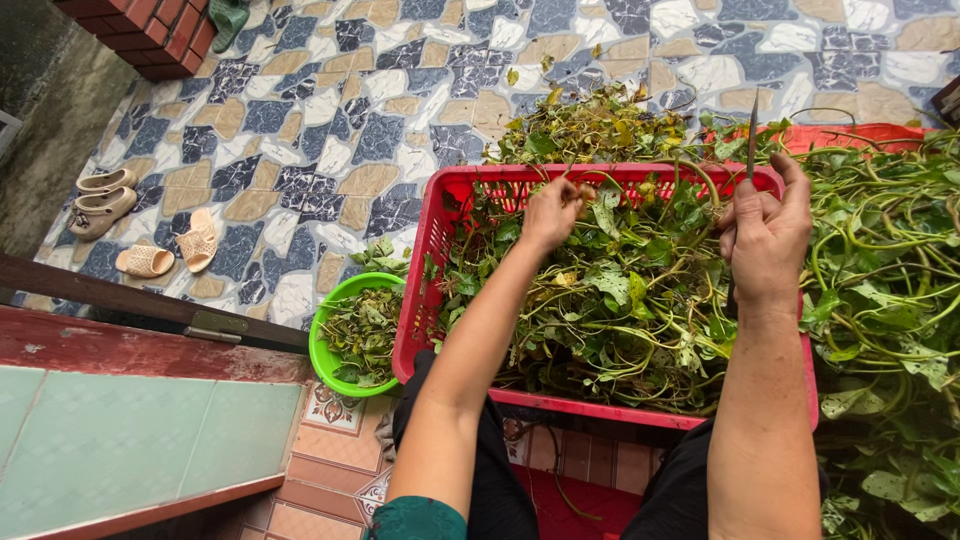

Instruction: The person sits on a tiled floor and uses a knife to trim leaves and stems from a large pile of green vegetables in a red basket. They pick up bunches of the vegetable, cut the desired parts, and place the trimmed pieces into a green bowl while discarding the excess stems.

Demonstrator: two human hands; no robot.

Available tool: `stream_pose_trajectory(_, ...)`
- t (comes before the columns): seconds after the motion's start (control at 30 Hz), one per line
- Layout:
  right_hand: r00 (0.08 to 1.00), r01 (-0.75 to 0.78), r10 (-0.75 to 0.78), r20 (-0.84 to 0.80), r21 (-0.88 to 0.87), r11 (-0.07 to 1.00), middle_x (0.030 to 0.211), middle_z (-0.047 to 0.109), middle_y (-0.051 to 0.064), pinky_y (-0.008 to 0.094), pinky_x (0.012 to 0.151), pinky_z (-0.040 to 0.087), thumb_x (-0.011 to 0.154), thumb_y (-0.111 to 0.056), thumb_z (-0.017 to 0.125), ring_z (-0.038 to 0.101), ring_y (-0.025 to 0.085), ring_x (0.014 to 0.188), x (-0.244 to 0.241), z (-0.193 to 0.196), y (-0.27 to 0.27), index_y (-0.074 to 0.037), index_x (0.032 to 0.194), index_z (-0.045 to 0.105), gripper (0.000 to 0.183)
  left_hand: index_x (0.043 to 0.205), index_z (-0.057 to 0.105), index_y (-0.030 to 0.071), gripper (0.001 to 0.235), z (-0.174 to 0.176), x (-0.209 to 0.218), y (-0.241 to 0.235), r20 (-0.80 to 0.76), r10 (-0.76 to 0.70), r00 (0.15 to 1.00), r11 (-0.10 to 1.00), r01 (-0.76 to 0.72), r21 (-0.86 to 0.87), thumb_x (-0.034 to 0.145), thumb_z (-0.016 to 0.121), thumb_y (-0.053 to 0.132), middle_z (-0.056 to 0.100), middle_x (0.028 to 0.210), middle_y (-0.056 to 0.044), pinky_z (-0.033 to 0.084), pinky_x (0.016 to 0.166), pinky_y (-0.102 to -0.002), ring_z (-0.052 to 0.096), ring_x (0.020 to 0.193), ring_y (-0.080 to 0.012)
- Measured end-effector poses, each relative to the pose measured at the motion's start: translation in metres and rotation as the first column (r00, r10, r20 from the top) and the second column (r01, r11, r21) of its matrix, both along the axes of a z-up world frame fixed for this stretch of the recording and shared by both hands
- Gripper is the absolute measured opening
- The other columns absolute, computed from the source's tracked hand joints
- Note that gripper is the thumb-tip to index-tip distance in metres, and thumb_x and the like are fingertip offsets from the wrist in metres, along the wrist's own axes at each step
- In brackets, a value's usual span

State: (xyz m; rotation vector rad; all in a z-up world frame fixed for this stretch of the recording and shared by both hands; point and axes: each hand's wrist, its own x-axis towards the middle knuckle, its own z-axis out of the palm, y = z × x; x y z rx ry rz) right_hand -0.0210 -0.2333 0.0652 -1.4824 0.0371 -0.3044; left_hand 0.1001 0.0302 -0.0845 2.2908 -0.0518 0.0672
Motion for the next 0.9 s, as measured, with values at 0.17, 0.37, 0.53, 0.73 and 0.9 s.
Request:
stream_pose_trajectory(0.17, 0.998, -0.063, 0.064, -0.005, 0.095, 0.993, 0.08, 0.059, 0.002, 0.023, 0.046, 0.036, 0.115, -0.018, 0.059, 0.046, 0.007, 0.054, 0.009, -0.016, -0.007, -0.002, 0.151, 0.044, 0.042, 0.12, 0.064, 0.014, 0.033, 0.028, -0.016, 0.011, -0.261, -0.258, 0.93, 0.966, 0.25, -0.062, 0.095, 0.049, 0.0, 0.077, 0.103, -0.008, 0.063, 0.083, -0.039, 0.075, 0.078, -0.0219)
stream_pose_trajectory(0.37, 0.985, -0.116, 0.132, -0.108, 0.144, 0.983, 0.077, 0.059, 0.003, 0.023, 0.045, 0.037, 0.112, -0.021, 0.059, 0.047, 0.008, 0.051, 0.029, -0.042, -0.004, -0.003, 0.142, 0.052, 0.036, 0.117, 0.072, 0.019, 0.031, -0.036, -0.038, 0.005, -0.528, -0.272, 0.804, 0.714, 0.537, 0.45, 0.087, 0.07, 0.014, 0.07, 0.115, -0.015, 0.054, 0.094, -0.044, 0.067, 0.106, -0.0328)
stream_pose_trajectory(0.53, 0.974, -0.132, 0.142, -0.177, 0.07, 0.989, 0.078, 0.06, 0.002, 0.023, 0.044, 0.037, 0.111, -0.021, 0.06, 0.048, 0.007, 0.052, 0.038, -0.051, 0.004, -0.002, 0.136, 0.055, 0.032, 0.11, 0.074, 0.015, 0.033, -0.073, -0.043, 0.007, -0.563, -0.32, 0.762, 0.576, 0.628, 0.523, 0.079, 0.083, 0.021, 0.074, 0.111, -0.013, 0.058, 0.091, -0.045, 0.07, 0.108, -0.0327)
stream_pose_trajectory(0.73, 0.964, -0.168, 0.165, -0.209, -0.001, 0.986, 0.078, 0.06, 0.002, 0.022, 0.044, 0.036, 0.11, -0.021, 0.061, 0.048, 0.007, 0.052, 0.041, -0.053, 0.012, -0.001, 0.134, 0.058, 0.032, 0.092, 0.076, 0.011, 0.025, -0.07, -0.018, 0.014, -0.529, -0.349, 0.774, 0.769, 0.559, 0.31, 0.078, 0.087, 0.027, 0.077, 0.098, -0.011, 0.06, 0.085, -0.04, 0.073, 0.091, -0.025)
stream_pose_trajectory(0.9, 0.965, -0.163, 0.16, -0.207, 0.002, 0.987, 0.078, 0.06, 0.001, 0.022, 0.043, 0.035, 0.11, -0.021, 0.061, 0.048, 0.006, 0.052, 0.043, -0.048, 0.013, -0.002, 0.134, 0.057, 0.03, 0.088, 0.073, 0.009, 0.019, -0.02, -0.005, 0.039, -0.304, -0.439, 0.846, 0.887, 0.462, 0.003, 0.086, 0.083, 0.025, 0.078, 0.088, -0.006, 0.06, 0.075, -0.034, 0.071, 0.075, -0.0146)
